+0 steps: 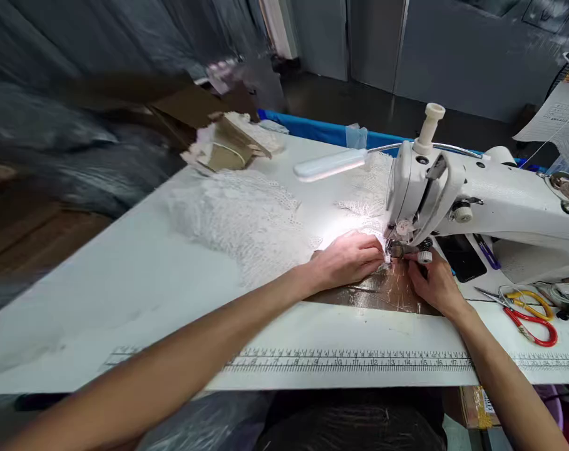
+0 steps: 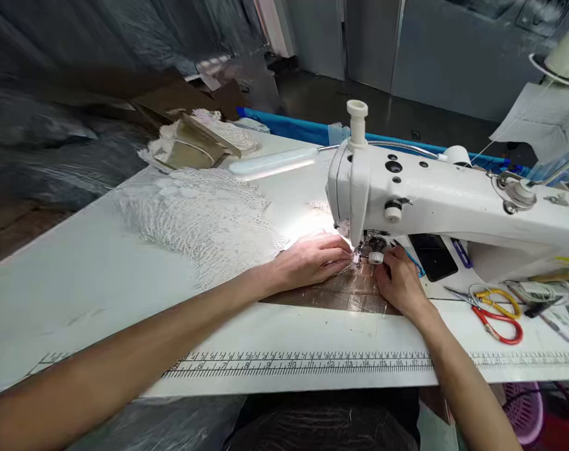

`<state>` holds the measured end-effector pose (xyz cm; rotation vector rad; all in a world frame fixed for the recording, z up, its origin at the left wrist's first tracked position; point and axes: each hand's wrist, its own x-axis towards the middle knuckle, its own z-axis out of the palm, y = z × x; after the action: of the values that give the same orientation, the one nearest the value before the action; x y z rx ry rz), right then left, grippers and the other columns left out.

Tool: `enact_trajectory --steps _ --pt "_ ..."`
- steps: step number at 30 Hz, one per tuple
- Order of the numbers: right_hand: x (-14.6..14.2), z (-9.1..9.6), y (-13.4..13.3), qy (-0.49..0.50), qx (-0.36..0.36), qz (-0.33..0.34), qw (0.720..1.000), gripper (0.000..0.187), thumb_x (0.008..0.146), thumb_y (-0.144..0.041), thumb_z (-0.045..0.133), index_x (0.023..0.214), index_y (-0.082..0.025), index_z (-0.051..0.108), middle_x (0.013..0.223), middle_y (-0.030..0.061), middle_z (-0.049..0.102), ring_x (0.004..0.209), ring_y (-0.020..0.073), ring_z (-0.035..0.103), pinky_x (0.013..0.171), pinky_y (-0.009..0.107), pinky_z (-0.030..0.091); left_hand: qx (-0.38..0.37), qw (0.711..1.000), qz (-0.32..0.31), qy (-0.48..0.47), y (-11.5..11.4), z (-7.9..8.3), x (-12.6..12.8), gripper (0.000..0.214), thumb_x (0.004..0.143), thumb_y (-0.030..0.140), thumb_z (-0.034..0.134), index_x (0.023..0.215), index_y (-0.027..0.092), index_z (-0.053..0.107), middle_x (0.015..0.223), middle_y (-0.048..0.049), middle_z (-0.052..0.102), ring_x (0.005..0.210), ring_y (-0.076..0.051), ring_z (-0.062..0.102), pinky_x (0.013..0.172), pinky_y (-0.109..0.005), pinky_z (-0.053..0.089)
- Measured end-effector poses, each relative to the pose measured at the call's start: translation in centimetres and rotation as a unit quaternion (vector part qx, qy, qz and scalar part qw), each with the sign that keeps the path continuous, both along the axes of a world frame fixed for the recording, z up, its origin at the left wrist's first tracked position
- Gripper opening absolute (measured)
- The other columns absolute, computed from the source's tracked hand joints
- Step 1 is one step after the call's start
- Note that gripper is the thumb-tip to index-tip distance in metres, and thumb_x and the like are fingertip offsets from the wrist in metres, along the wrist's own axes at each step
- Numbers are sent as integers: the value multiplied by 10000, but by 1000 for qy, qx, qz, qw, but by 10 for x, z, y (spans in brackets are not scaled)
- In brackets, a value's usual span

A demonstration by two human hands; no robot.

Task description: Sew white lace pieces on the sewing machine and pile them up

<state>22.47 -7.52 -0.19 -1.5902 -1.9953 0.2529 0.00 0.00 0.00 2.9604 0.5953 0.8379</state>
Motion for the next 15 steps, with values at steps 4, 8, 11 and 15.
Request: enact_trajectory --steps 4,8,11,15 --pt "-2 3 -2 -18 -7 3 1000 314 903 -212 452 953 -206 761 1002 84 682 836 215 658 718 316 540 8 1000 -6 22 1 -2 0 410 1055 320 377 843 175 696 889 -24 716 768 -133 646 737 -302 511" --pt "-7 7 -7 -109 -20 48 993 333 964 -267 487 1206 -273 715 973 82 668 789 210 638 669 292 504 32 999 -3 16 1 -5 0 401 1047 295 384 800 171 673 856 -21 705 729 -139 618 699 -306 478" --pt "-10 8 -8 -185 -19 65 981 342 973 -302 525 1278 -289 677 965 105 650 819 239 621 655 297 477 39 999 -8 20 1 -3 0 377 1040 279 392 806 171 667 847 -22 695 714 -137 601 705 -304 468" --pt "-9 6 -6 -225 -24 68 972 347 965 -312 545 1287 -288 672 993 126 639 867 265 611 658 309 463 50 997 -48 34 -1 3 -2 328 1026 235 394 859 167 668 895 -38 698 746 -141 600 734 -302 468"
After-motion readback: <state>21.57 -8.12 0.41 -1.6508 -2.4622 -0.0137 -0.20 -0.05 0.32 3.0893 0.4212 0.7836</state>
